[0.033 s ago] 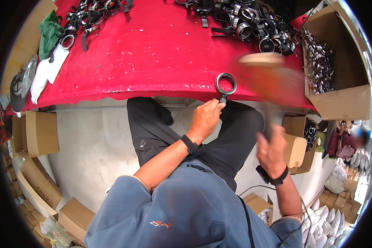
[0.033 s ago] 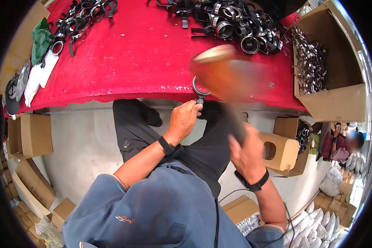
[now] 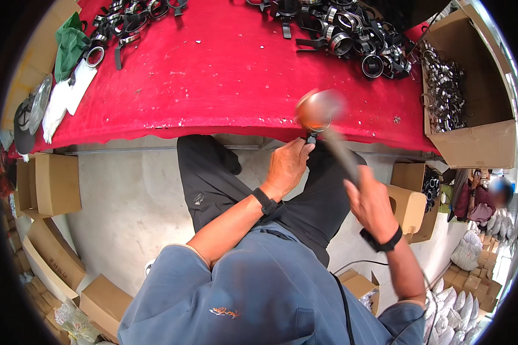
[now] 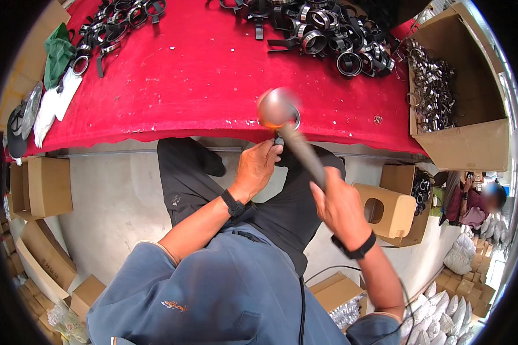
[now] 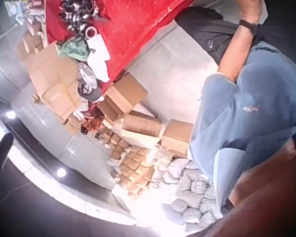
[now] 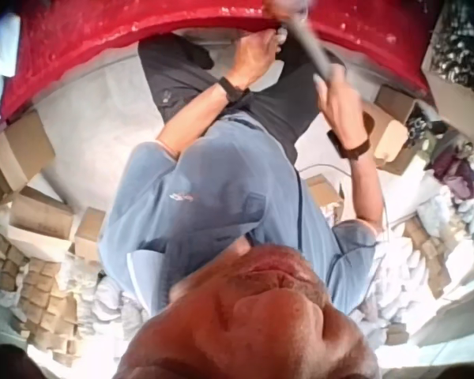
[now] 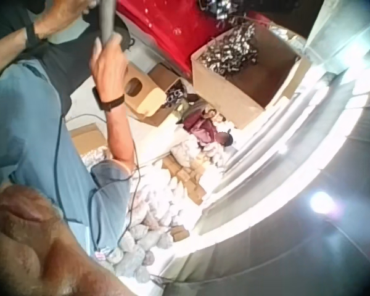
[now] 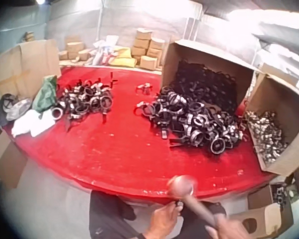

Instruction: Manually assemble metal clamps and rings using a rubber mallet at a workbench.

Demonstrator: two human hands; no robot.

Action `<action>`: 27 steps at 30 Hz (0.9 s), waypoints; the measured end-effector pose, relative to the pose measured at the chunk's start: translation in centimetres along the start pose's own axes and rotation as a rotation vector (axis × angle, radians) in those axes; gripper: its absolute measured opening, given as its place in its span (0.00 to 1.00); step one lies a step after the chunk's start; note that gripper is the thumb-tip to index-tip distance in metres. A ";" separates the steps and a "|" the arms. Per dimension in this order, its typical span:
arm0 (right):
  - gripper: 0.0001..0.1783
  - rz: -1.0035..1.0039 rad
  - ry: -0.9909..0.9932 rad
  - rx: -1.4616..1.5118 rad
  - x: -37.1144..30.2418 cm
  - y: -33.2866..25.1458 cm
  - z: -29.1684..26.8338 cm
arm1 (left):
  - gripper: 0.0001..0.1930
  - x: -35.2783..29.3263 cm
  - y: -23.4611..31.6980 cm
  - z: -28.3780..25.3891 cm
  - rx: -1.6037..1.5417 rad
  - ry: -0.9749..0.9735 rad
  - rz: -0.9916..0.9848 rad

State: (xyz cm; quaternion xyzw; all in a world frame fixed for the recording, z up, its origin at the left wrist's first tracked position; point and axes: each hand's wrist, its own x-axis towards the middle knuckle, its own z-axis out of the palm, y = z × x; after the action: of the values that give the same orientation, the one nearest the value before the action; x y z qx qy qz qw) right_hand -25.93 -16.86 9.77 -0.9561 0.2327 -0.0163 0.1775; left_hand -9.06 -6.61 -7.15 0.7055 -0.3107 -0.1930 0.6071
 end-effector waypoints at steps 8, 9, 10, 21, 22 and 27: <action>0.21 0.046 0.460 0.560 4.7 -7.5 -12.0 | 0.15 -0.1 -0.6 -1.0 0.024 0.023 0.007; 0.22 -0.027 0.517 0.765 4.5 -6.0 -11.5 | 0.14 0.1 -0.6 -0.9 0.063 0.008 0.020; 0.23 0.099 0.506 0.510 3.2 -0.2 -9.2 | 0.14 0.5 -0.3 -0.7 0.054 -0.002 0.033; 0.19 0.410 0.105 0.950 5.5 -1.2 -7.5 | 0.11 0.7 -1.5 -1.8 0.098 -0.115 0.030; 0.20 0.405 0.105 0.978 4.6 -1.1 -6.9 | 0.11 0.2 -1.7 -1.8 0.107 -0.113 0.030; 0.21 0.331 0.179 1.065 0.1 2.8 -0.1 | 0.19 -1.2 1.8 -3.8 -0.136 -0.124 0.283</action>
State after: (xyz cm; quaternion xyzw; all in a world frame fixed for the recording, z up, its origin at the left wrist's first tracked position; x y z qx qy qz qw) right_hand -27.06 -19.26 8.89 -0.6799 0.3536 -0.1846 0.6153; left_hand -7.86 -3.16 -4.77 0.5988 -0.4298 -0.1693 0.6543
